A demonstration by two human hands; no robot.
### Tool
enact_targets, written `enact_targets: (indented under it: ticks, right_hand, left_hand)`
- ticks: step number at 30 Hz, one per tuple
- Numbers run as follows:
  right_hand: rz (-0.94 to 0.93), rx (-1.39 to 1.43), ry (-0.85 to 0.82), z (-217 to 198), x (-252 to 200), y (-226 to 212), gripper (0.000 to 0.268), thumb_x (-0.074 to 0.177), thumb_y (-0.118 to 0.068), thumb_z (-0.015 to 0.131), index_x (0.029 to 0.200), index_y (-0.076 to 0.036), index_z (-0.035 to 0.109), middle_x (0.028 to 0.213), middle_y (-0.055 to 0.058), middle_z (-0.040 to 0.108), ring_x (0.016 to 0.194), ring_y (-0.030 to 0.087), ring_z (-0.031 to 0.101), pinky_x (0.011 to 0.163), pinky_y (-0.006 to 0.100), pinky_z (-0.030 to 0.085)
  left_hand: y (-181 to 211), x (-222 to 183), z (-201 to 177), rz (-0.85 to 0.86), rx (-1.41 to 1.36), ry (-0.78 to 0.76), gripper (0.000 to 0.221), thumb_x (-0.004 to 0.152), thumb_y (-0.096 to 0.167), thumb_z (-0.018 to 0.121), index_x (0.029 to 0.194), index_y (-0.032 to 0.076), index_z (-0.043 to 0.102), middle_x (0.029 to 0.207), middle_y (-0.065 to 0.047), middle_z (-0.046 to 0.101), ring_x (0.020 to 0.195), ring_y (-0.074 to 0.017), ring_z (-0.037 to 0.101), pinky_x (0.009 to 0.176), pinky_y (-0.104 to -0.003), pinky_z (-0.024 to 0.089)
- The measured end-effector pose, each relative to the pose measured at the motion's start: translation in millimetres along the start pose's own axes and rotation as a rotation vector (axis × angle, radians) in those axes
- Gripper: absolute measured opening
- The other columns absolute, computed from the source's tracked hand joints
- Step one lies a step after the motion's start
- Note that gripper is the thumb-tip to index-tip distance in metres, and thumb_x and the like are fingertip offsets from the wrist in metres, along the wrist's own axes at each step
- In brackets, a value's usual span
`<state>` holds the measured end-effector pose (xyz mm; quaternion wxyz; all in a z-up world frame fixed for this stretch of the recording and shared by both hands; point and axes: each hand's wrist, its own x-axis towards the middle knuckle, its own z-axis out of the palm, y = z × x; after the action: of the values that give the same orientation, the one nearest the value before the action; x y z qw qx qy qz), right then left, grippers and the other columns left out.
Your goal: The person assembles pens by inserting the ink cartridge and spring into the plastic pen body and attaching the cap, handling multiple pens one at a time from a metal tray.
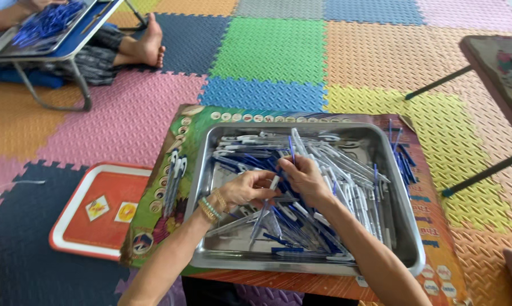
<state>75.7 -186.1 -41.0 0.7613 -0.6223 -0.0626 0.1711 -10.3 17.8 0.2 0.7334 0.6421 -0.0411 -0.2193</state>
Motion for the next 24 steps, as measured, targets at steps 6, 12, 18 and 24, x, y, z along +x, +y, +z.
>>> enact_targets:
  ticks: [6, 12, 18, 24]
  right_hand:
    - [-0.042, -0.019, -0.084, 12.6, -23.9, -35.2, 0.023, 0.107, -0.019, 0.076, 0.113, 0.003, 0.071, 0.055, -0.001, 0.043, 0.040, 0.007, 0.041, 0.035, 0.020, 0.032]
    - [-0.059, -0.069, 0.013, 9.9, -16.3, -21.0, 0.030, 0.101, -0.020, 0.086, 0.108, 0.006, 0.072, 0.051, 0.000, 0.044, 0.037, 0.006, 0.041, 0.033, 0.019, 0.029]
    - [-0.057, -0.077, 0.103, 17.0, -18.8, -29.4, 0.032, 0.102, -0.025, 0.084, 0.099, 0.004, 0.069, 0.052, 0.001, 0.043, 0.036, 0.008, 0.041, 0.031, 0.022, 0.031]
    - [-0.050, -0.027, 0.149, 3.9, -3.8, -20.6, 0.038, 0.102, -0.027, 0.086, 0.095, 0.004, 0.067, 0.052, 0.002, 0.043, 0.038, 0.008, 0.040, 0.032, 0.021, 0.030]
  left_hand:
    - [-2.8, -1.1, -8.4, 0.010, -0.080, -0.166, 0.045, 0.103, 0.006, 0.074, 0.147, 0.009, 0.064, 0.122, -0.006, 0.084, 0.099, -0.0220, 0.084, 0.073, -0.030, 0.072]
    - [-22.6, 10.1, -8.6, 0.054, -0.092, -0.050, 0.047, 0.097, 0.004, 0.083, 0.141, 0.004, 0.067, 0.115, -0.012, 0.084, 0.092, -0.0283, 0.085, 0.065, -0.033, 0.072]
    - [-25.3, 14.7, -12.1, 0.037, -0.062, -0.034, 0.055, 0.092, 0.006, 0.090, 0.143, 0.006, 0.069, 0.110, -0.010, 0.084, 0.085, -0.0245, 0.084, 0.062, -0.031, 0.072]
    - [-25.9, 10.6, -7.2, 0.024, -0.072, -0.021, 0.068, 0.091, 0.009, 0.091, 0.153, 0.005, 0.062, 0.111, -0.013, 0.084, 0.085, -0.0261, 0.084, 0.062, -0.033, 0.072]
